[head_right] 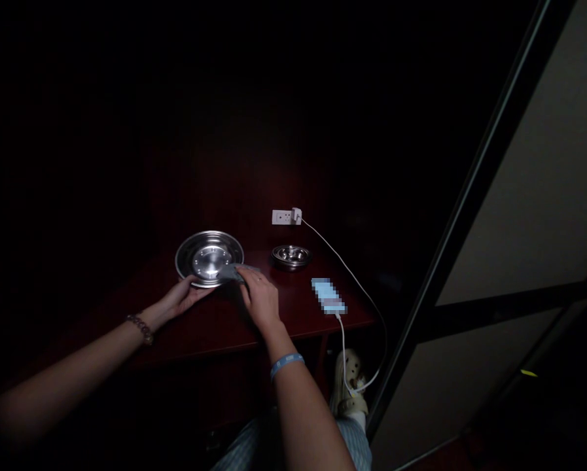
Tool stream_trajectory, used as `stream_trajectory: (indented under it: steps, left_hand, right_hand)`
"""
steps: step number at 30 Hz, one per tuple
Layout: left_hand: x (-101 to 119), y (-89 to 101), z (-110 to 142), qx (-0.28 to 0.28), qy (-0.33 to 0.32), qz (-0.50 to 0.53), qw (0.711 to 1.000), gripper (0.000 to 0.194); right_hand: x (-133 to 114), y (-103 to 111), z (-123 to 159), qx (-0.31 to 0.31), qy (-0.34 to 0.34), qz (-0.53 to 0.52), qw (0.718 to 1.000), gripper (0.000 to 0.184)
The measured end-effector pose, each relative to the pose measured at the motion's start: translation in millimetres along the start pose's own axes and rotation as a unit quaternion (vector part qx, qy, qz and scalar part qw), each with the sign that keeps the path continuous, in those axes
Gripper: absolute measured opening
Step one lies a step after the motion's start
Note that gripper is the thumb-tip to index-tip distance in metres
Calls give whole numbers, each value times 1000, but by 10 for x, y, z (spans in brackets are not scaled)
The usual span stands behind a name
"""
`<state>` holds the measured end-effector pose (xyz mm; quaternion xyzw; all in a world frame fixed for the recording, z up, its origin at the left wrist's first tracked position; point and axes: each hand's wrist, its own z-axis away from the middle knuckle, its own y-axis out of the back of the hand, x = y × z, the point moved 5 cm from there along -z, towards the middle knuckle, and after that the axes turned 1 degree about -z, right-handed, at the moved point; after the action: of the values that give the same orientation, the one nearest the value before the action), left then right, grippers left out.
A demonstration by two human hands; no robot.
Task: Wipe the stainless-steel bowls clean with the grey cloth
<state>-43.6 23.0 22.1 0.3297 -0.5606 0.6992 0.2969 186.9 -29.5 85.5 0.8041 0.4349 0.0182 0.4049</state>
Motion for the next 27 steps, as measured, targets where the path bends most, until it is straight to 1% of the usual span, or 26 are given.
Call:
stream_trajectory:
  steps: [1,3,5,7,9,12,14,17,21,24,27]
  left_hand:
    - [-50,-71,38,9,-23,-11,1000,49]
    - [-133,-218,117,-4,-71,-43,997,35]
    - [-215,-333,183,-28,-94,-90,991,21]
    - [-283,-388,215,-37,-106,-129,985,16]
    - [-333,-388,208,-23,-111,-160,981,21]
    - [-373,-344,153,19,-111,-207,972,29]
    - [-358,-325,126,36,-135,-230,963,31]
    - [-317,-328,131,38,-174,-250,952,34]
    - [-300,-358,175,29,-171,-274,946,39]
    - [-262,-378,197,26,-196,-278,940,38]
    - [-234,-349,179,37,-222,-289,931,37]
  right_hand:
    - [-25,-18,1,-16,32,18,999,49]
    - [-57,-63,11,-51,85,61,993,54]
    - [-53,-105,27,-78,116,102,985,54]
    - [-19,-131,42,-91,132,131,978,50]
    - [37,-141,49,-95,136,149,975,46]
    - [139,-139,49,-108,138,172,969,42]
    - [219,-120,41,-110,132,193,966,38]
    - [349,-76,28,-95,107,223,964,36]
    - [474,-79,34,-86,73,251,961,35]
    - [488,-156,51,-94,57,271,956,32]
    - [410,-276,74,-110,51,275,954,29]
